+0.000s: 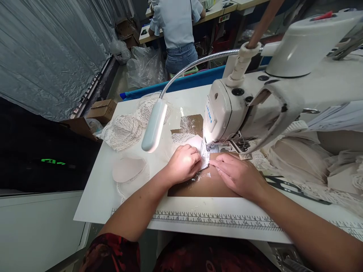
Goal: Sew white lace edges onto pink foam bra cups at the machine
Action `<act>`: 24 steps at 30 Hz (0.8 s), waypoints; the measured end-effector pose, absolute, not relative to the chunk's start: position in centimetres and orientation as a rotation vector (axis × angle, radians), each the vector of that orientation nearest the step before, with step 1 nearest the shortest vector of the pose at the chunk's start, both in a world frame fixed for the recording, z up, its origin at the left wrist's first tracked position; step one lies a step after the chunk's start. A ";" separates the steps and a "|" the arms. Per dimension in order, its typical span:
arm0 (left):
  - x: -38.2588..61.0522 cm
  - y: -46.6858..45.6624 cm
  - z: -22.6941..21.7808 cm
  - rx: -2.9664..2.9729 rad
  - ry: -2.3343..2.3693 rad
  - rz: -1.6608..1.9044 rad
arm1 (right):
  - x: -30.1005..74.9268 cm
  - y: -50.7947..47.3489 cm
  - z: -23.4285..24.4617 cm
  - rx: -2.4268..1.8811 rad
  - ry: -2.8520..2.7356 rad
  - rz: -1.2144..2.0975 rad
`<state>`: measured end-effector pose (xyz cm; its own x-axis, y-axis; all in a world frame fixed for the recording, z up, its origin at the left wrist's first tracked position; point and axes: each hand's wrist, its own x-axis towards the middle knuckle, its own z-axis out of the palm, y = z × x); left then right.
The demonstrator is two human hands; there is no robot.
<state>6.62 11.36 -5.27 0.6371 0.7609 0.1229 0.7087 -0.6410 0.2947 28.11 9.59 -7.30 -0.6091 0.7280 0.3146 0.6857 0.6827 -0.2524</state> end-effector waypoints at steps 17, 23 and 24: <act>6.9 11.2 -5.4 2.599 1.273 0.369 | 28.2 9.4 -7.7 -1.139 -2.450 0.164; 6.7 11.3 -5.6 2.576 1.194 0.432 | 28.2 9.5 -7.7 -1.103 -2.450 0.181; 6.6 11.3 -5.6 2.576 1.186 0.442 | 28.3 9.5 -7.7 -1.105 -2.450 0.184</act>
<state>6.63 11.33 -5.63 0.6183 0.7693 0.1606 0.6867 -0.6283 0.3656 28.26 9.53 -7.75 -0.5814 0.7388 0.3408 0.6797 0.6712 -0.2958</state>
